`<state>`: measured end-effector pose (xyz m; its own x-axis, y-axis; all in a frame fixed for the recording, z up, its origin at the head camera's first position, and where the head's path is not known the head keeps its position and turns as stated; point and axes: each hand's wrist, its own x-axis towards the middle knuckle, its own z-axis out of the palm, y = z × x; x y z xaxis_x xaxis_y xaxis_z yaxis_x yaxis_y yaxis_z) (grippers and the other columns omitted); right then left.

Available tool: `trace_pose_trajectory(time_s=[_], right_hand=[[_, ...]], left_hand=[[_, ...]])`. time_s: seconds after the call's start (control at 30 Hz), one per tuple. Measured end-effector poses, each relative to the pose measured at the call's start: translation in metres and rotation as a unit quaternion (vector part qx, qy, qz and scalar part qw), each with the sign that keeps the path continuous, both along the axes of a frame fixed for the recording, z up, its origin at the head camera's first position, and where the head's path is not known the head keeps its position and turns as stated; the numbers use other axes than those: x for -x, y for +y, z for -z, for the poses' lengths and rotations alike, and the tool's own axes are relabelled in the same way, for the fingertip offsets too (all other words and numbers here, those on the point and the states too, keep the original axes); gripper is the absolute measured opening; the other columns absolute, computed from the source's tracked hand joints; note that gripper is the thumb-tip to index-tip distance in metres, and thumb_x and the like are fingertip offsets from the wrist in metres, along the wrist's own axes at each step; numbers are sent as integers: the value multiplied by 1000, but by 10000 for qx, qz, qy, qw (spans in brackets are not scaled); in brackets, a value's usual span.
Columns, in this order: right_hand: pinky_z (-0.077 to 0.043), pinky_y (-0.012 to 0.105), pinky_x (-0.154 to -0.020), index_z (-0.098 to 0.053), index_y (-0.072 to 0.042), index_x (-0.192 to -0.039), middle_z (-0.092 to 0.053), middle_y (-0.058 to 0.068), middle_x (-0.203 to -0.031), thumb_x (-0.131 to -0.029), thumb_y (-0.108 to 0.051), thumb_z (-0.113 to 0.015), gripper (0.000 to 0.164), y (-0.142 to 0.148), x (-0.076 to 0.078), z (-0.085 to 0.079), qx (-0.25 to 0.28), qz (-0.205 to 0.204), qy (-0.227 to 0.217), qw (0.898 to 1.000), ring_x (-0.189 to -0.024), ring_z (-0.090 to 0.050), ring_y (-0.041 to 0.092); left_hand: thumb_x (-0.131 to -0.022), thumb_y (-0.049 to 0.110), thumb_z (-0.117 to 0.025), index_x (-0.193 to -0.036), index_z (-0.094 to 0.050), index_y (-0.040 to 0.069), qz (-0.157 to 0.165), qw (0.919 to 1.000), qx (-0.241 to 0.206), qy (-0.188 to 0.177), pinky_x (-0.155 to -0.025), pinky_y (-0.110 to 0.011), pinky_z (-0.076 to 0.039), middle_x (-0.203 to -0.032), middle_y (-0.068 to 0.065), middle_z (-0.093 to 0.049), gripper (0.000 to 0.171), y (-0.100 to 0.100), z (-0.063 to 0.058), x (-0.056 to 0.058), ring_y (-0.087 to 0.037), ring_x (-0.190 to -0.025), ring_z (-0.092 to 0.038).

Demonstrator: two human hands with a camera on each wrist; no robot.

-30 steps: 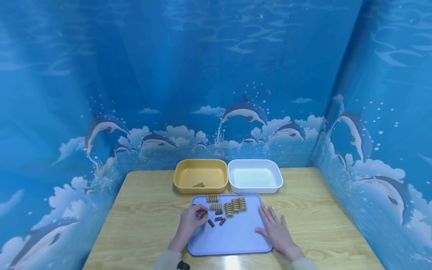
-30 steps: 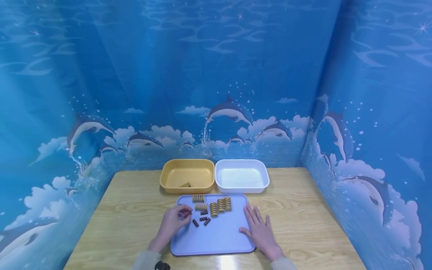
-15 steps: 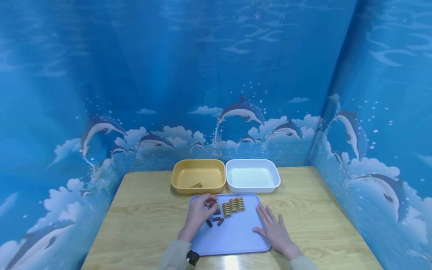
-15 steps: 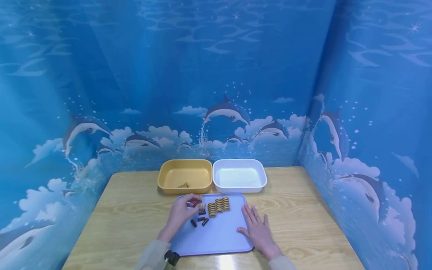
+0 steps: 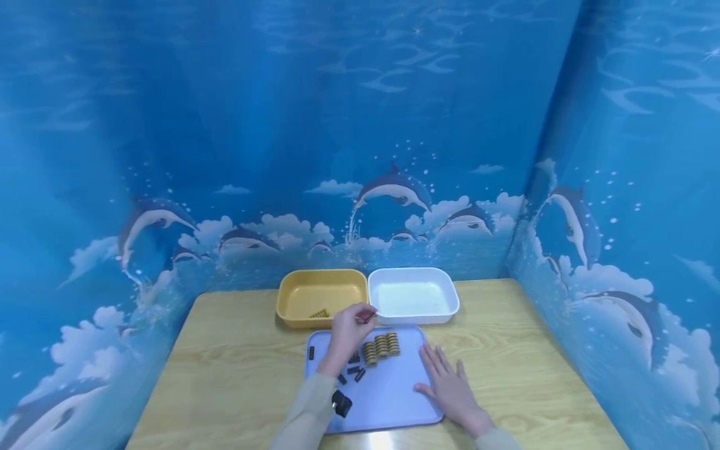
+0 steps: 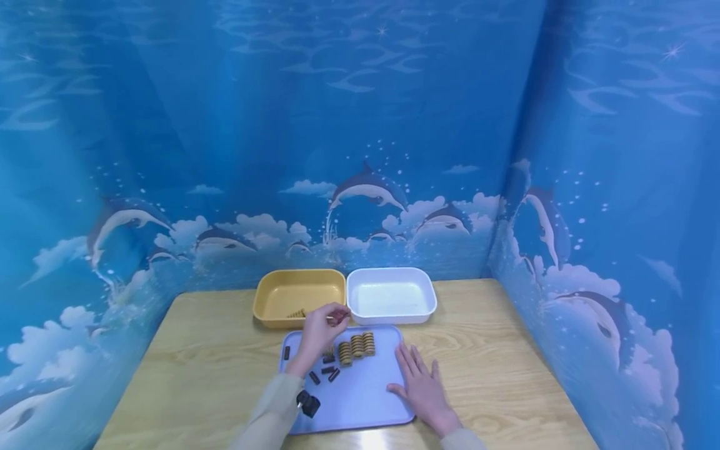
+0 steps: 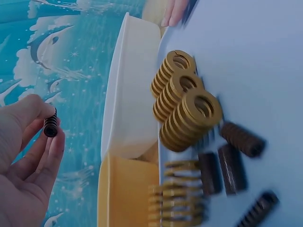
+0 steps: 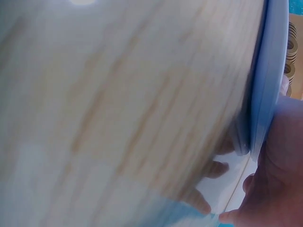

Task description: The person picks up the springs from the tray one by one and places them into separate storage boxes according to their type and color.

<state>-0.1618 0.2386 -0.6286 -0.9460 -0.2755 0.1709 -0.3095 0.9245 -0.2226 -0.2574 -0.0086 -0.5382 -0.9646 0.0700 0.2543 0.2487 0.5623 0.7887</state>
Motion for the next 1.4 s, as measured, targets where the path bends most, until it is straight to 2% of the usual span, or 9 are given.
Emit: trace_pose_trajectory(time_s=[0.27, 0.47, 0.7, 0.83, 0.93, 1.07, 1.23, 1.4], right_hand=[[-31, 80, -103, -44, -4, -151, -38, 13, -159, -91, -54, -64, 81, 2, 1, 4, -82, -33, 279, 9996, -143, -39, 42], [-32, 79, -102, -45, -4, -150, -40, 14, -158, -92, -57, -60, 80, 2, 0, 6, -134, -71, 370, 9992, -141, -41, 42], [-30, 78, -106, -42, -6, -152, -37, 10, -161, -92, -58, -59, 81, 2, 1, 4, -181, 16, 237, 9996, -144, -38, 40], [-32, 78, -104, -41, -7, -153, -37, 10, -161, -93, -59, -57, 81, 3, 2, 7, -123, -61, 402, 9991, -143, -39, 40], [-35, 78, -101, -43, -6, -152, -39, 10, -159, -93, -60, -56, 81, 4, 1, 10, -95, -113, 593, 9981, -140, -42, 40], [-36, 77, -101, -45, -6, -151, -41, 9, -158, -93, -61, -54, 80, 3, -2, 11, -151, -94, 658, 9977, -139, -43, 39], [-36, 75, -103, -45, -7, -151, -40, 9, -159, -93, -62, -54, 80, 3, -2, 10, -302, -76, 565, 9979, -140, -43, 38], [-34, 75, -105, -43, -7, -152, -38, 9, -160, -94, -59, -56, 80, 4, 0, 8, -325, -14, 398, 9987, -144, -39, 37]], left_hand=[[-88, 10, -76, -97, -77, 11, 232, 9996, -47, 143, -68, -21, -58, -87, 0, -76, 9, 30, 6, 28, -11, -76, -70], [-89, 6, -75, -99, -76, 4, 309, 9995, -17, 82, -66, -27, -58, -87, -4, -76, 10, 45, 10, 48, -17, -78, -70], [-83, -1, -77, -94, -76, 3, 513, 9970, 569, 55, -68, -30, -58, -85, -6, -76, 11, 57, 24, 73, -20, -76, -71], [-79, -4, -79, -90, -75, 3, 551, 9941, 939, -15, -72, -34, -58, -83, -7, -75, 14, 62, 33, 83, -21, -76, -71], [-78, -3, -80, -87, -75, 4, 451, 9914, 1229, -38, -73, -35, -58, -82, -5, -74, 13, 66, 39, 88, -22, -77, -70], [-78, -2, -81, -84, -74, 4, 261, 9864, 1619, -42, -73, -37, -58, -80, -6, -73, 11, 71, 41, 89, -25, -78, -69], [-78, -6, -76, -84, -75, 2, 68, 9808, 1945, -139, -72, -41, -60, -83, -13, -74, 10, 77, 40, 90, -31, -79, -71], [-82, -7, -68, -78, -72, 0, -2, 9747, 2236, -55, -65, -43, -60, -78, -18, -72, 10, 81, 41, 95, -34, -73, -72]])
